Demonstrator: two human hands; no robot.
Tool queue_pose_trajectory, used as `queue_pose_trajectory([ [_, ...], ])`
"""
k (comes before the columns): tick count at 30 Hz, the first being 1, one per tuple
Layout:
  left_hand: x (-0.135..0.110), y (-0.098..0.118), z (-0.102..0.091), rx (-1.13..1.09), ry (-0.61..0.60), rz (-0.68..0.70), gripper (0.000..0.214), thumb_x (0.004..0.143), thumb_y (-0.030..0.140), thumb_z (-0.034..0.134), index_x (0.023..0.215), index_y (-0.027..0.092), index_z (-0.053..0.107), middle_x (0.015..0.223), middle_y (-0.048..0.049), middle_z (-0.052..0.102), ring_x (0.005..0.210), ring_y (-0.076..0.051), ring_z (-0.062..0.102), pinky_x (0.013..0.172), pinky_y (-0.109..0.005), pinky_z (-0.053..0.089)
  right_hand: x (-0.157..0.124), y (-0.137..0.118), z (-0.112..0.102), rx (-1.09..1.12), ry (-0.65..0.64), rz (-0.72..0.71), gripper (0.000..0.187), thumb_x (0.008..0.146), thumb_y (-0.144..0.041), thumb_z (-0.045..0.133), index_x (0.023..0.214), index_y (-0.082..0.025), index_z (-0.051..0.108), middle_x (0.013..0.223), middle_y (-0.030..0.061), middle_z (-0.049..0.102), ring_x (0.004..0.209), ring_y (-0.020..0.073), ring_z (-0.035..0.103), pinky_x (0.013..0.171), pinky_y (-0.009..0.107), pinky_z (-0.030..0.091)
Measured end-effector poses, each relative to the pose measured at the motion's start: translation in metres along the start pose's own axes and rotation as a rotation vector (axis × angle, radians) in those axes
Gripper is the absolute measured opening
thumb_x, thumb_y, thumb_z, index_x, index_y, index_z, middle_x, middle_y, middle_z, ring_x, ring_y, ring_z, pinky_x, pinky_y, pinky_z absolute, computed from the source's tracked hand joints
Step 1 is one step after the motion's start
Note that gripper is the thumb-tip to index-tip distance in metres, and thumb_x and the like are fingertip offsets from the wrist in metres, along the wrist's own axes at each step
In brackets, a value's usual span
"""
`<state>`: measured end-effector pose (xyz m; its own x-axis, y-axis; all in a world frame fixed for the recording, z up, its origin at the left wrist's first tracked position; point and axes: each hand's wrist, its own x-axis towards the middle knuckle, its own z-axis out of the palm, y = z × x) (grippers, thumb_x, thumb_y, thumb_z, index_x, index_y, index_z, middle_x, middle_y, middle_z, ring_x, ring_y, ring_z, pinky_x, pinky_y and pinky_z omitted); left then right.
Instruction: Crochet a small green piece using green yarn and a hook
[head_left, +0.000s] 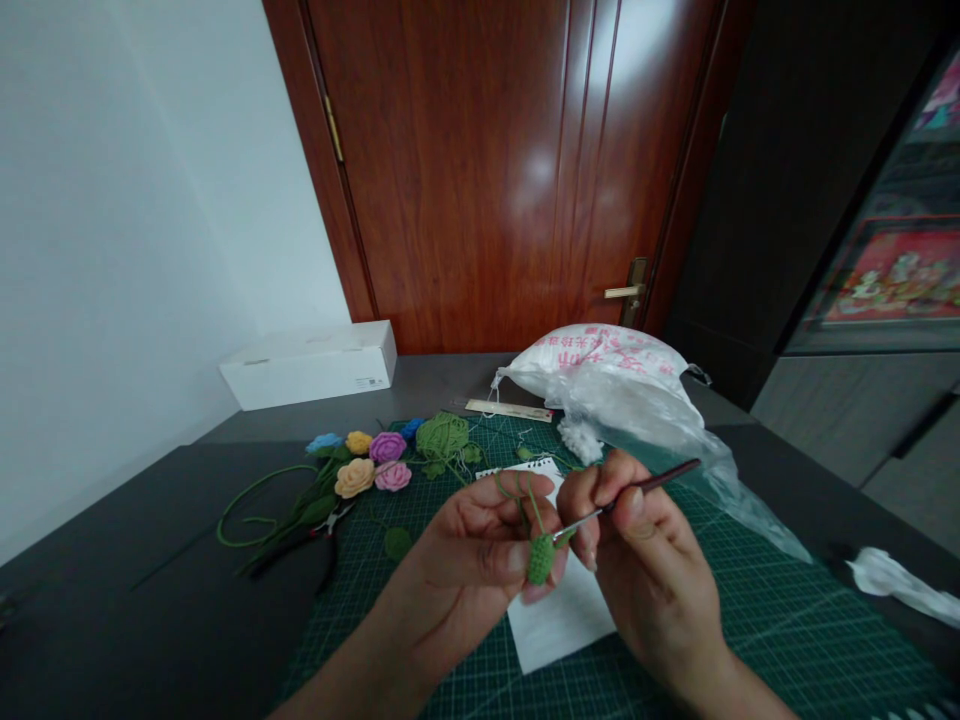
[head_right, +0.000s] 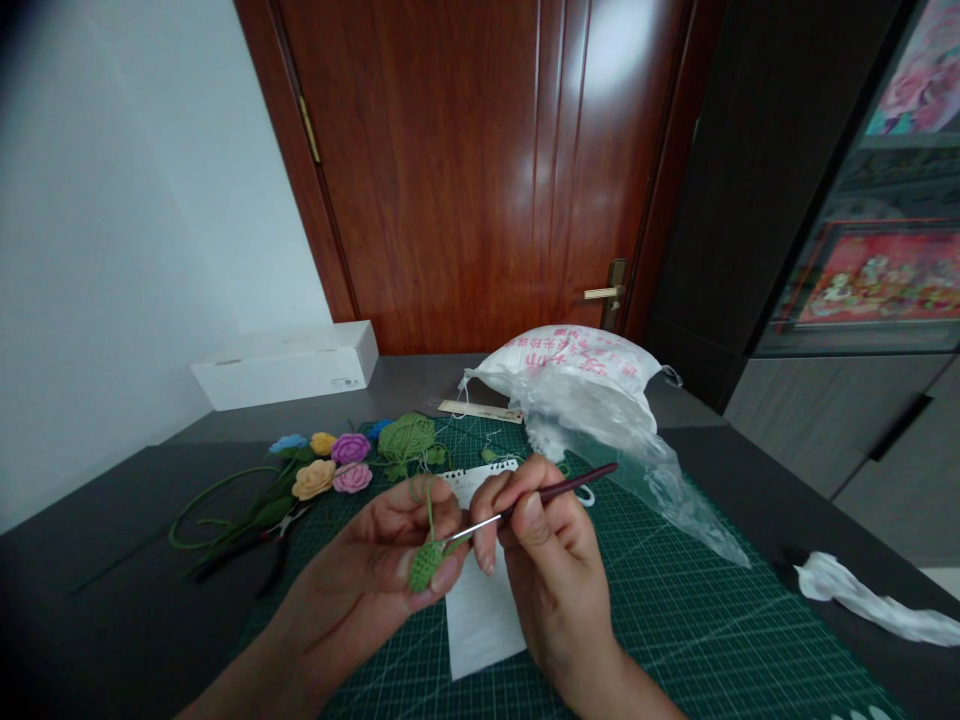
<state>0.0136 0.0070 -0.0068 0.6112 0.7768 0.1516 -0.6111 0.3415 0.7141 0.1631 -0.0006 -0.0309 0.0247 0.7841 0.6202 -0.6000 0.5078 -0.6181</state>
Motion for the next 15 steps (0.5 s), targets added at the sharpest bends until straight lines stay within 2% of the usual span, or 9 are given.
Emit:
queue_pose_trajectory([
  [4,0.002,0.001,-0.001,0.018,-0.025,0.001,0.025,0.068,0.011,0.086,0.092,0.016,0.080,0.078,-0.0024,0.068,0.064,-0.009,0.059,0.058,-0.019,0.042,0.002,-0.005,0.000,0.089,-0.001,0.143,0.020,0.100,-0.038,0.054,0.087,-0.024,0.060,0.064,-0.0015,0.052,0.059,0.0179,0.052,0.061,0.034,0.053],
  [7,0.002,0.005,-0.003,0.143,-0.013,0.046,0.028,0.070,0.015,0.086,0.097,0.015,0.079,0.077,-0.0029,0.067,0.070,-0.013,0.062,0.058,-0.020,0.044,0.002,-0.007,0.002,0.102,-0.012,0.203,0.020,0.100,-0.039,0.057,0.088,-0.024,0.063,0.068,-0.0013,0.055,0.061,0.0165,0.052,0.064,0.032,0.051],
  [9,0.002,0.008,-0.005,0.275,0.028,0.101,0.036,0.073,0.016,0.086,0.107,0.017,0.078,0.079,-0.0026,0.066,0.072,-0.015,0.063,0.057,-0.021,0.045,0.000,-0.005,0.003,0.024,-0.012,0.140,0.018,0.099,-0.038,0.062,0.090,-0.024,0.067,0.075,-0.0005,0.059,0.067,0.0158,0.054,0.067,0.030,0.051],
  [11,0.001,0.011,-0.004,0.399,0.086,0.161,0.041,0.075,0.015,0.085,0.115,0.020,0.077,0.081,-0.0016,0.066,0.070,-0.012,0.061,0.058,-0.021,0.046,-0.001,-0.001,0.003,-0.116,0.011,0.008,0.013,0.096,-0.036,0.068,0.091,-0.024,0.070,0.084,0.0012,0.064,0.078,0.0165,0.060,0.073,0.029,0.051],
  [15,-0.001,0.011,0.000,0.518,0.166,0.211,0.040,0.077,0.012,0.083,0.115,0.022,0.076,0.080,0.0013,0.064,0.068,-0.009,0.057,0.059,-0.020,0.045,-0.001,0.004,-0.001,-0.322,0.025,-0.172,0.008,0.097,-0.030,0.068,0.095,-0.025,0.074,0.090,0.0021,0.070,0.091,0.0178,0.065,0.083,0.030,0.052],
])
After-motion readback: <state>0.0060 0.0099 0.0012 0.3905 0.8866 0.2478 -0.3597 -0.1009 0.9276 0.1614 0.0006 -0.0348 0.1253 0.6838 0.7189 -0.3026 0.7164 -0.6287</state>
